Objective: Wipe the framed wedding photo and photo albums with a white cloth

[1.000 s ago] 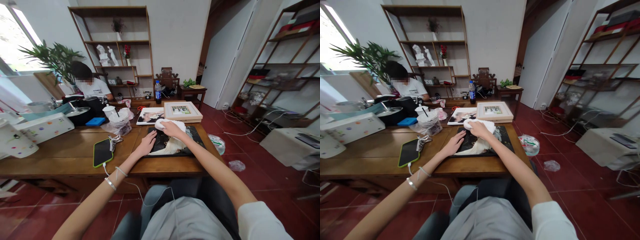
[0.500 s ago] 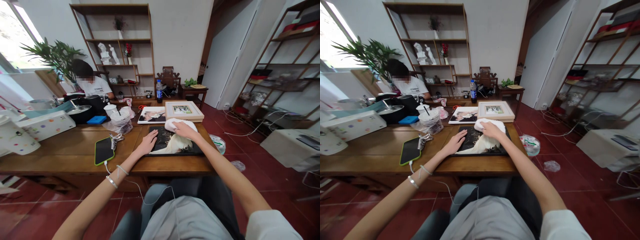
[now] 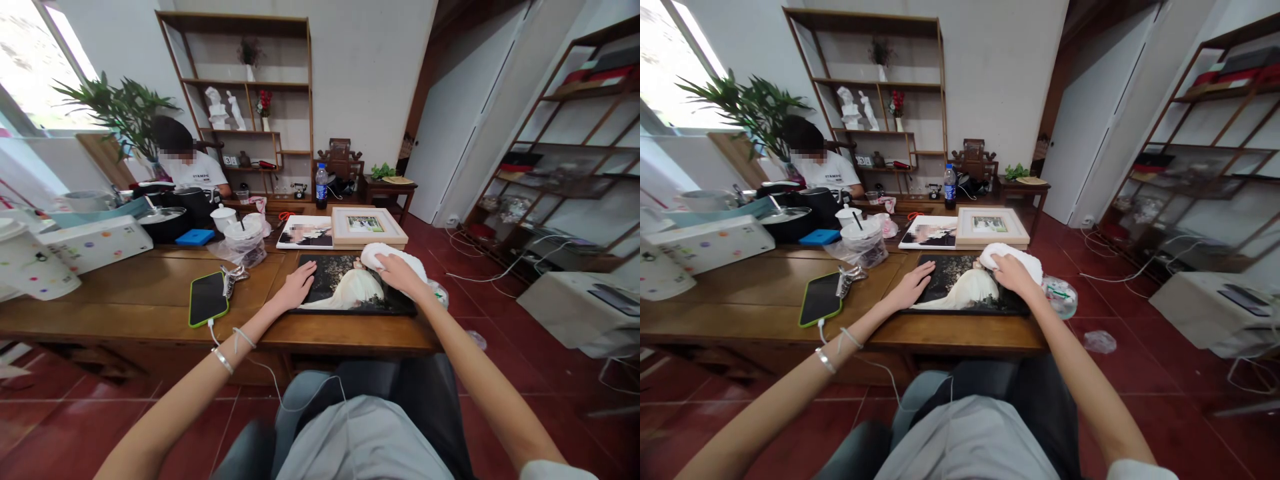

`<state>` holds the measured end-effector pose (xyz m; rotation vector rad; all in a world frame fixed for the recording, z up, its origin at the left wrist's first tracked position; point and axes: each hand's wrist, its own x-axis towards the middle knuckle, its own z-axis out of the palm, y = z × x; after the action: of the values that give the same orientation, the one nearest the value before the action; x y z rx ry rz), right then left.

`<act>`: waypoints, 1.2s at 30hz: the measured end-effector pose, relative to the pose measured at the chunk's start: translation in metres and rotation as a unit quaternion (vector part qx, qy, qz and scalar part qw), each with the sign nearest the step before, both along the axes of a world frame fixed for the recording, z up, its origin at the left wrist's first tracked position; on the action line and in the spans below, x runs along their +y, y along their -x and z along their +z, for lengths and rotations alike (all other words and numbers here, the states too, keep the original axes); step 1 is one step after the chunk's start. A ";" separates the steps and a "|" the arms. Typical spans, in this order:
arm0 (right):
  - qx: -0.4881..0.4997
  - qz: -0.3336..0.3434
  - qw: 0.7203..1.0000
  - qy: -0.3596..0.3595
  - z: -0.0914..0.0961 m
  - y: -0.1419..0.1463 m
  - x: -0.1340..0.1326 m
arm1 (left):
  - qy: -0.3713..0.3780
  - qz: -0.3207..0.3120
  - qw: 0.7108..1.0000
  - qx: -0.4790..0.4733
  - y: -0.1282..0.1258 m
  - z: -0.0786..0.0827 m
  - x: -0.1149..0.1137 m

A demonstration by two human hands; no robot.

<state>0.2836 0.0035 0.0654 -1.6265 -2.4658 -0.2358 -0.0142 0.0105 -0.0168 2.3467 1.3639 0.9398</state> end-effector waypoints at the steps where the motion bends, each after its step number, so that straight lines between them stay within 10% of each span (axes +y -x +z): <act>1: -0.013 0.004 1.000 -0.002 0.000 0.012 -0.002 | 0.000 0.000 1.000 0.003 0.000 0.000 0.000; 10: -0.041 0.156 0.986 -0.032 -0.005 0.111 -0.040 | -0.004 -0.018 1.000 0.012 0.001 0.005 -0.003; 26: 0.019 -0.048 0.999 -0.003 -0.014 -0.021 -0.027 | -0.010 -0.007 1.000 0.010 0.001 0.001 0.001; 36: -0.021 0.034 0.999 -0.016 -0.004 0.061 -0.049 | -0.004 0.000 1.000 0.019 0.001 0.000 0.000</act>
<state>0.2226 -0.0457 0.0614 -1.5365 -2.5302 -0.3024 -0.0154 0.0109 -0.0166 2.3819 1.3776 0.9052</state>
